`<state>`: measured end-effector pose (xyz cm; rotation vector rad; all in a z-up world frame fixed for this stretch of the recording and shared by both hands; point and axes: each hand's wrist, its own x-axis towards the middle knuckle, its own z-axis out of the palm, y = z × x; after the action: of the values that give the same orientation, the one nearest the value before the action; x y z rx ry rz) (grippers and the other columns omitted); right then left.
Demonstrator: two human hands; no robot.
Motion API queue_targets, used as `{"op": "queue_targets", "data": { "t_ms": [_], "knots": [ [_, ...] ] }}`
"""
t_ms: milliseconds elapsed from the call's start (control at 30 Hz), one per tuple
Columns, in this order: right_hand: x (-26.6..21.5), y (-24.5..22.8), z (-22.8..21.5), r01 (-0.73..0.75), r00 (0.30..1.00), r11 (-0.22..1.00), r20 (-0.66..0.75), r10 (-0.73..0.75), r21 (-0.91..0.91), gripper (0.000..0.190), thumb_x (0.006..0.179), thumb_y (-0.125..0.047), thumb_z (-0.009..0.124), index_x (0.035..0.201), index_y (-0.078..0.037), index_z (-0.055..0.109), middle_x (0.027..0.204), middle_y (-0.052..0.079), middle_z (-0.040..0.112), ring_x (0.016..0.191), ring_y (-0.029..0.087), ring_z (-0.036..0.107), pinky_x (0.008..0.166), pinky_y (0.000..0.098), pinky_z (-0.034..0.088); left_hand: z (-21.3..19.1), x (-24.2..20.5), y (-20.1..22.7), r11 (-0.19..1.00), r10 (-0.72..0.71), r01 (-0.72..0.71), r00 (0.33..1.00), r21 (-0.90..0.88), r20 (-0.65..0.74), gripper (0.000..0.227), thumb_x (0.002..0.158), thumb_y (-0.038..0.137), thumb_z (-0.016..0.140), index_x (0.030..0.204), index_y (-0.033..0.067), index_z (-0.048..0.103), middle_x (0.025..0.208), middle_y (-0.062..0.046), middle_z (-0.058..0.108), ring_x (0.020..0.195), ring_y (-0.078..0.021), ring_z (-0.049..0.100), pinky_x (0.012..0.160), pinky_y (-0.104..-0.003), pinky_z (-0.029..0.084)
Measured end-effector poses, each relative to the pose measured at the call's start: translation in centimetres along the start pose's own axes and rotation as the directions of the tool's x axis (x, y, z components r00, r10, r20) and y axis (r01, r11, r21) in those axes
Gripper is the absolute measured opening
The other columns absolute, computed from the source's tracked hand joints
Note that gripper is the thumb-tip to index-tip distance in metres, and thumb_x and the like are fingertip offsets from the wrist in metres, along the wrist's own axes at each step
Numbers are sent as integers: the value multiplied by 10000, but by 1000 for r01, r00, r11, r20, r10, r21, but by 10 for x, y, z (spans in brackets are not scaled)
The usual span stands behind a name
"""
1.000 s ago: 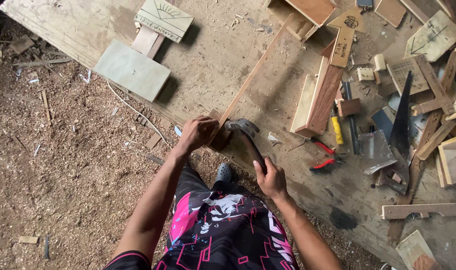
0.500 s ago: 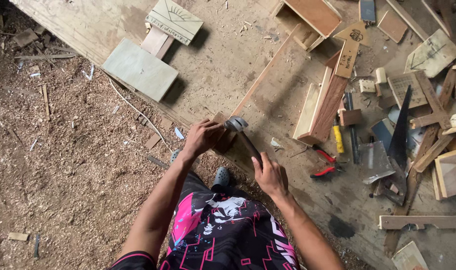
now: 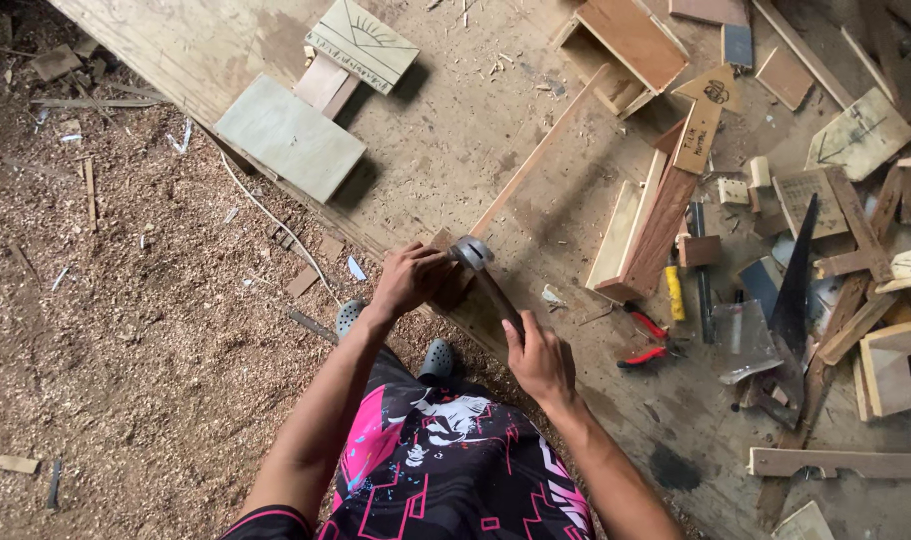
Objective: The person assembles a small wooden object by hammering nails into a pre-drilled piece and attaching a long wooden stick. They use a hammer and a marker to complete the assembly on a cluttered workbench.
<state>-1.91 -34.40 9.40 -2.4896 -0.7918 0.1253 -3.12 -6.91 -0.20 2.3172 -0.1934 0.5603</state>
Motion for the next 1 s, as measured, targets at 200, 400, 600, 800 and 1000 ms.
{"op": "queue_targets", "data": {
  "t_ms": [200,400,600,800,1000],
  "knots": [
    [-10,13,11,8,999,999,-42,-10,-52,299,1069,-348,520,993,-67,587,567,122,637,438,278,639,363,400,462,-6,-21,17,983,-181,180,977,-15,-113,416,816,264,810,1156,41,725,1265,-132,661,1197,-343,584,1037,-468,488],
    [-6,21,16,-106,983,994,152,107,-16,360,1073,-389,427,1086,-69,592,487,46,546,303,158,455,245,316,374,-1,-51,36,963,-264,269,954,22,-146,448,838,316,834,1220,115,714,1412,-88,648,1320,-299,587,1121,-447,476],
    [-6,25,2,165,977,986,-145,-158,37,387,1116,-349,395,1135,-10,579,517,-14,567,333,78,470,259,264,360,16,-69,27,947,-319,302,916,-108,-241,589,879,307,752,1376,33,593,1408,-171,613,1311,-314,573,1119,-468,447],
    [-16,26,25,-37,998,995,63,31,92,376,1098,-337,418,1086,0,583,505,22,556,328,111,490,271,288,368,33,-106,6,645,-762,661,519,-384,-387,394,975,263,570,1318,72,599,1116,-139,652,1001,-217,643,900,-417,578],
    [-8,15,5,25,999,999,-28,-26,-23,336,1090,-332,468,1060,-26,605,515,24,559,349,174,533,288,303,364,36,-120,3,582,-810,691,540,-429,-229,397,965,254,559,1314,67,585,1083,-144,657,969,-251,651,897,-417,555]
  ]
}}
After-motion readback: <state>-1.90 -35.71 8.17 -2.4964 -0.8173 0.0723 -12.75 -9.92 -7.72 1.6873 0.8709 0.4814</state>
